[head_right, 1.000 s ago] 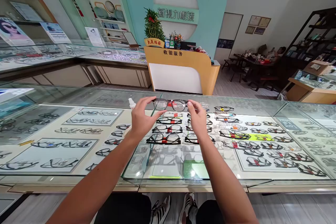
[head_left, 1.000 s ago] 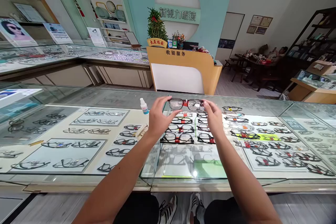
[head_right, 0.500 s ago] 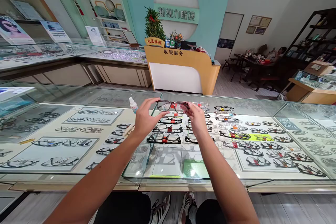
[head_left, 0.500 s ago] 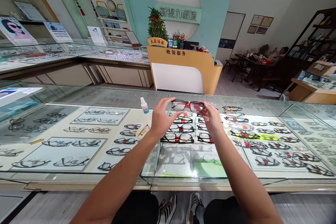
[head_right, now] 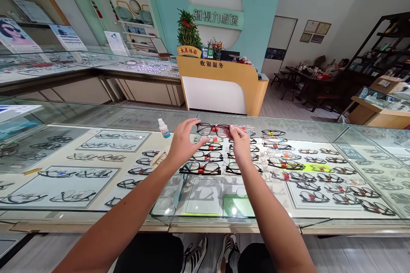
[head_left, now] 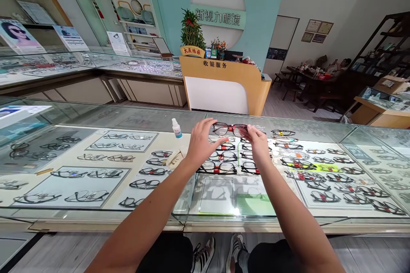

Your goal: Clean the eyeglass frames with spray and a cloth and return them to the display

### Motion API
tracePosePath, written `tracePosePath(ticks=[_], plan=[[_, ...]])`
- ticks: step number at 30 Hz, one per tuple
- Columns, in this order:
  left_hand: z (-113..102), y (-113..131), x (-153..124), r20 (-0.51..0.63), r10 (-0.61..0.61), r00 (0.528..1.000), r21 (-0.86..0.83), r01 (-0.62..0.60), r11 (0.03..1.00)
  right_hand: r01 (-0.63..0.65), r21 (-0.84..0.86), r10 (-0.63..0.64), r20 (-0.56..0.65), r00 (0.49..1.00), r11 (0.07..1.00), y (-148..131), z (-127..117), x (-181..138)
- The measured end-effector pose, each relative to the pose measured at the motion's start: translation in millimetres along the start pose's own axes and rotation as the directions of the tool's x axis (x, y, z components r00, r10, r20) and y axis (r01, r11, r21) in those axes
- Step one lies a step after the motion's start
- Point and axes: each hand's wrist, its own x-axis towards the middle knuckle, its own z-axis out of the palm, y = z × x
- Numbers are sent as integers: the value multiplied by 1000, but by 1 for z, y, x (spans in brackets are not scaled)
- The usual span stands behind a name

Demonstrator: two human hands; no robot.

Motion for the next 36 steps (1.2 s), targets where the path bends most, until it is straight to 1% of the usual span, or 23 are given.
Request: tracePosePath(ticks=[2, 3, 4, 5, 7, 9, 10, 12, 14, 17, 21, 23, 24, 25, 26, 27, 28, 29, 30, 31, 33, 34, 36], plan=[[-1, 6, -1, -52, -28, 998, -46, 26, 999, 53, -91, -56, -31, 998, 994, 0, 0, -2], [-2, 9, -2, -53, -75, 996, -109, 69, 992, 97, -147, -103, -35, 994, 984, -1, 1, -5], [-2, 12, -2, -21, -140, 990, -200, 133, 971, 157, -212, -167, -30, 985, 965, -2, 3, -8], [-3, 14, -1, 48, -212, 976, -307, 216, 927, 230, -280, -242, -11, 970, 932, -3, 5, -12], [-2, 17, 0, 252, -334, 908, -501, 418, 758, 385, -410, -393, 69, 917, 827, -3, 9, -21], [0, 16, 2, 426, -397, 813, -623, 582, 522, 515, -484, -493, 184, 850, 708, -1, 13, -29], [1, 15, 3, 486, -408, 773, -663, 630, 403, 564, -497, -519, 242, 820, 660, 1, 15, -32], [3, 13, 4, 563, -405, 720, -717, 669, 193, 628, -501, -535, 336, 776, 596, 7, 17, -35], [6, 10, 4, 601, -399, 692, -739, 672, 51, 660, -499, -532, 394, 750, 562, 13, 17, -35], [8, 8, 3, 635, -401, 660, -737, 674, -57, 691, -497, -536, 439, 722, 525, 18, 15, -32], [9, 6, 4, 676, -381, 631, -718, 681, -145, 735, -463, -545, 493, 678, 496, 16, 15, -33], [8, 4, 5, 675, -380, 632, -712, 694, -111, 733, -430, -556, 477, 681, 527, 10, 16, -36], [8, 3, 5, 647, -405, 646, -719, 694, -41, 709, -420, -563, 432, 705, 566, 6, 17, -37], [7, 2, 5, 584, -448, 677, -732, 678, 71, 665, -411, -560, 358, 747, 624, 2, 17, -37], [5, 1, 5, 478, -494, 727, -738, 637, 223, 596, -393, -536, 261, 803, 700, -3, 17, -37], [4, 0, 5, 335, -514, 789, -722, 566, 397, 506, -355, -484, 154, 861, 786, -7, 16, -35], [1, 0, 5, 179, -491, 852, -674, 470, 570, 403, -287, -404, 57, 913, 869, -12, 15, -32], [-1, 0, 4, 41, -422, 906, -597, 361, 716, 303, -193, -312, -14, 950, 933, -15, 13, -29], [-3, 1, 4, -50, -323, 945, -512, 253, 821, 223, -91, -229, -57, 972, 971, -18, 11, -25], [-5, 2, 4, -93, -219, 971, -437, 158, 885, 164, 7, -163, -77, 984, 986, -21, 10, -22], [-8, 4, 3, -102, -68, 992, -345, 29, 938, 88, 152, -76, -81, 994, 985, -24, 7, -16], [-9, 5, 3, -105, -32, 994, -322, -4, 947, 64, 197, -50, -76, 996, 978, -25, 7, -15], [-10, 4, 3, -143, -15, 990, -290, -27, 957, 22, 242, -9, -54, 998, 970, -26, 8, -15]])
